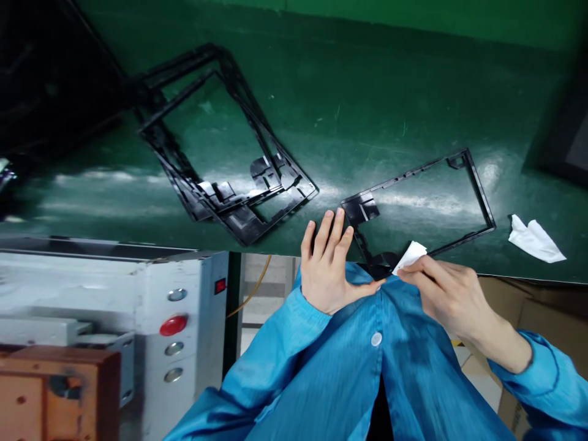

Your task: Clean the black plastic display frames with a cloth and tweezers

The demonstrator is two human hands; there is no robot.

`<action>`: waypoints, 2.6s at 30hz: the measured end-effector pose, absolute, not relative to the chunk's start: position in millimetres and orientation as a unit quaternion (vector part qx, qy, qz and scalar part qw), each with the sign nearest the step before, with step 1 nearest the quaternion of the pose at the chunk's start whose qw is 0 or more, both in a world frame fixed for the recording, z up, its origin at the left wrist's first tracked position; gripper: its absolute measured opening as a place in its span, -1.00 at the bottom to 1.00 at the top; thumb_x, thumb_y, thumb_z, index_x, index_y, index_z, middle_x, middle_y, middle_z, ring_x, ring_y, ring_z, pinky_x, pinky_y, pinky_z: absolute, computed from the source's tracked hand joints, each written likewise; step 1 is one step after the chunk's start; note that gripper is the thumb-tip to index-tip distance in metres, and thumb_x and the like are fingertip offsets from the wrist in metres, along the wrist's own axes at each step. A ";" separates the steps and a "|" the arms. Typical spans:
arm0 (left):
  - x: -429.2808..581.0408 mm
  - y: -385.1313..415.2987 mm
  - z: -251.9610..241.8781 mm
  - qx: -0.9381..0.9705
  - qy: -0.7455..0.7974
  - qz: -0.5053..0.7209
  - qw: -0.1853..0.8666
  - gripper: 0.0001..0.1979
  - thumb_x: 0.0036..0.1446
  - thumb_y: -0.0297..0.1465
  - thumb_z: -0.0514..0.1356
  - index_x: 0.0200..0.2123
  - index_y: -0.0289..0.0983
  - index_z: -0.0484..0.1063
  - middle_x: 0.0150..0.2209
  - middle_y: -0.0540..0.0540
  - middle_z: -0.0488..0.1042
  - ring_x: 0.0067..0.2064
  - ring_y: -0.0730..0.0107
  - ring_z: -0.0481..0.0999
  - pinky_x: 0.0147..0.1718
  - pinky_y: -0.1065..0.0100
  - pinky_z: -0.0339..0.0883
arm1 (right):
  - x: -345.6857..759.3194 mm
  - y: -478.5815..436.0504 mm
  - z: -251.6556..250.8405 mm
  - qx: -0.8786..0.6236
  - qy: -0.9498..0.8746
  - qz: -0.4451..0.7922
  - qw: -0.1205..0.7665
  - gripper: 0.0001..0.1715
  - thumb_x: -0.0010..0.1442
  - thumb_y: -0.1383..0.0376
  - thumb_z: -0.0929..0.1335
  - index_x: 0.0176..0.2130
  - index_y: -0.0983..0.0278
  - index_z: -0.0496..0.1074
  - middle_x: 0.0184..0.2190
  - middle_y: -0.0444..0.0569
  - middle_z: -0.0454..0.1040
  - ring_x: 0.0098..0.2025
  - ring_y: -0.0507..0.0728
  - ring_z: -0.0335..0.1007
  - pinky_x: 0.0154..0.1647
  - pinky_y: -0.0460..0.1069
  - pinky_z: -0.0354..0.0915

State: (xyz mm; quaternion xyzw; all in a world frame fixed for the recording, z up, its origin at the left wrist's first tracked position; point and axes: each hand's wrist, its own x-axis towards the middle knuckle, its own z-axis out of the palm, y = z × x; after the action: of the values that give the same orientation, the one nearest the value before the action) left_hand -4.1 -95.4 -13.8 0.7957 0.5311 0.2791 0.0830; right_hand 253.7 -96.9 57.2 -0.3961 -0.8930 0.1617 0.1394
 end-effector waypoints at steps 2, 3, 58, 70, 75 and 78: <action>-4.9 -94.3 -13.2 0.798 0.530 0.277 0.073 0.14 0.06 0.34 0.37 0.42 -0.34 0.23 0.46 -0.50 0.34 0.52 -0.24 0.33 0.52 -0.16 0.10 | 259.4 -95.3 58.0 -0.408 -0.889 0.156 0.138 -0.68 0.42 0.63 0.29 -0.04 0.33 0.52 -0.21 -0.04 0.57 -0.37 0.08 0.43 -0.35 0.03 0.26; -5.7 -93.6 -12.8 0.800 0.529 0.274 0.070 0.14 0.05 0.35 0.37 0.41 -0.35 0.25 0.45 -0.50 0.35 0.51 -0.25 0.34 0.51 -0.16 0.10 | 260.7 -94.6 58.4 -0.412 -0.888 0.153 0.136 -0.66 0.40 0.64 0.28 -0.05 0.32 0.52 -0.21 -0.05 0.57 -0.37 0.08 0.43 -0.36 0.03 0.26; -45.1 -18.3 5.7 0.892 0.376 0.187 0.167 -0.05 0.44 0.09 0.22 0.63 -0.28 -0.03 0.55 -0.32 0.21 0.61 -0.06 0.14 0.59 -0.07 0.09 | 196.5 -32.9 33.8 -0.396 -0.885 0.117 0.213 -0.61 0.54 0.53 0.25 -0.20 0.32 0.60 -0.31 -0.08 0.49 -0.41 0.01 0.32 -0.47 -0.01 0.12; -45.1 -18.9 2.3 0.896 0.371 0.197 0.145 -0.06 0.42 0.11 0.23 0.60 -0.31 0.05 0.54 -0.31 0.24 0.60 -0.07 0.18 0.59 -0.06 0.10 | 193.0 -24.6 32.3 -0.391 -0.891 0.079 0.220 -0.63 0.53 0.51 0.29 -0.26 0.31 0.59 -0.35 -0.09 0.46 -0.43 0.02 0.20 -0.50 0.02 0.05; -45.0 -18.6 3.5 0.896 0.374 0.187 0.149 -0.10 0.46 0.07 0.20 0.62 -0.26 0.00 0.54 -0.29 0.23 0.61 -0.06 0.16 0.58 -0.08 0.10 | 195.0 -28.3 35.1 -0.363 -0.909 0.084 0.186 -0.59 0.55 0.50 0.26 -0.28 0.30 0.58 -0.35 -0.09 0.48 -0.42 0.03 0.25 -0.46 0.03 0.09; -45.1 -18.6 2.7 0.899 0.372 0.184 0.140 -0.06 0.44 0.12 0.20 0.61 -0.29 0.02 0.54 -0.29 0.24 0.60 -0.09 0.17 0.58 -0.08 0.11 | 195.1 -20.9 32.6 -0.378 -0.900 0.072 0.206 -0.59 0.53 0.52 0.25 -0.26 0.30 0.58 -0.35 -0.09 0.48 -0.44 0.02 0.20 -0.49 0.01 0.06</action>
State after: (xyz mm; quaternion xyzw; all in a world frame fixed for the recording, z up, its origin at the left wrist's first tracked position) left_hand -45.1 -18.6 2.7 0.8988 0.3722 0.1840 0.1405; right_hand 195.1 -20.9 32.6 -0.3783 -0.8995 0.0717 0.2062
